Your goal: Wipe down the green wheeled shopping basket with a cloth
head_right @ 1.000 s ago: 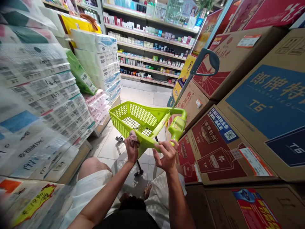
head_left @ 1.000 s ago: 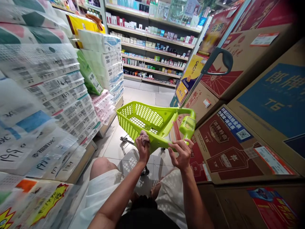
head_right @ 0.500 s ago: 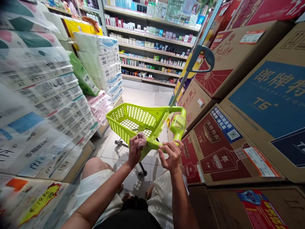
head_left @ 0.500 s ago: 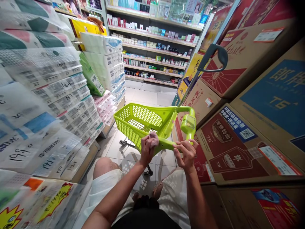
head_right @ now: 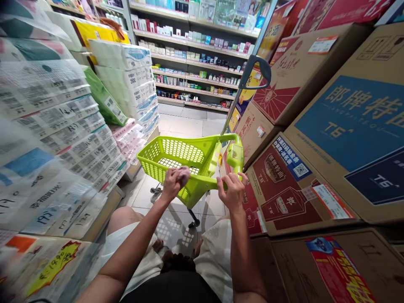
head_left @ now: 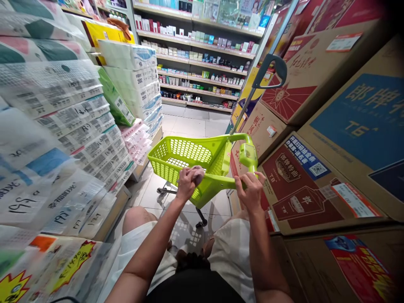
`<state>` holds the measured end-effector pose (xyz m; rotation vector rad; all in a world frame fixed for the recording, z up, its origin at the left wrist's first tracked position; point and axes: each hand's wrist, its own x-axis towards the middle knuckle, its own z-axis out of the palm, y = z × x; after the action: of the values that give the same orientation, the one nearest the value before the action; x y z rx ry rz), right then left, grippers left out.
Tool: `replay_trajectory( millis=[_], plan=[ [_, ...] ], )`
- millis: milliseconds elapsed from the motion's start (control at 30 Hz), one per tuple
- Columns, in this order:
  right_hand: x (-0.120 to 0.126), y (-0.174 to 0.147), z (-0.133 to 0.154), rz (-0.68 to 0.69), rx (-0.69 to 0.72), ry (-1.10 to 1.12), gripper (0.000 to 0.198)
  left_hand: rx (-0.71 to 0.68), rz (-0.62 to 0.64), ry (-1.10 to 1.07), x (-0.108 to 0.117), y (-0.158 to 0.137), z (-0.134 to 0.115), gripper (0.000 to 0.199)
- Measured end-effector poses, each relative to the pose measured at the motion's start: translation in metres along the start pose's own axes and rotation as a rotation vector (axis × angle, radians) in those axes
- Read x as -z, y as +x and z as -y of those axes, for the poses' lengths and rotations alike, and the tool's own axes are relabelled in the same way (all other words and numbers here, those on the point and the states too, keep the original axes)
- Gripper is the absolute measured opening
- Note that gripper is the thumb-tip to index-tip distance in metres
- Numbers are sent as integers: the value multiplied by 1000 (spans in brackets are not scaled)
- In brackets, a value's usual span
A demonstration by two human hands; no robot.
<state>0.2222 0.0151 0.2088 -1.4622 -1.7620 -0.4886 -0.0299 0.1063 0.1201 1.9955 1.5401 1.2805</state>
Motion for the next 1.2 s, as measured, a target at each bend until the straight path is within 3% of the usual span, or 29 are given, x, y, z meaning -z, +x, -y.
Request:
replay_trajectory(
  millis=[100,167,267,333,433,567,733,833,900,1033,1200],
  plan=[
    [-3,3,11,23,6,-142,21,152,-84,83,3,8,0,37],
    [-8,2,19,39,30,-176,19,99,-51,61,-1,7,-4,38],
    [-16,1,25,49,43,-191,21,-88,75,7,-7,3,-10,43],
    [-20,1,25,50,38,-186,22,-29,48,45,-5,4,-5,40],
    [-21,2,21,61,28,-168,23,145,-71,103,3,9,11,38],
    [-23,2,21,77,18,-165,23,0,4,28,9,9,30,48],
    [-26,2,28,66,20,-156,24,159,-138,141,23,8,53,41],
    [-29,3,30,77,31,-144,28,20,-9,127,35,10,67,46],
    [-31,3,30,96,35,-145,31,16,12,144,48,16,80,44],
    [-36,3,31,108,31,-164,34,243,-206,223,75,29,110,34],
    [-47,8,42,126,53,-150,35,7,29,187,85,33,125,44]
  ],
)
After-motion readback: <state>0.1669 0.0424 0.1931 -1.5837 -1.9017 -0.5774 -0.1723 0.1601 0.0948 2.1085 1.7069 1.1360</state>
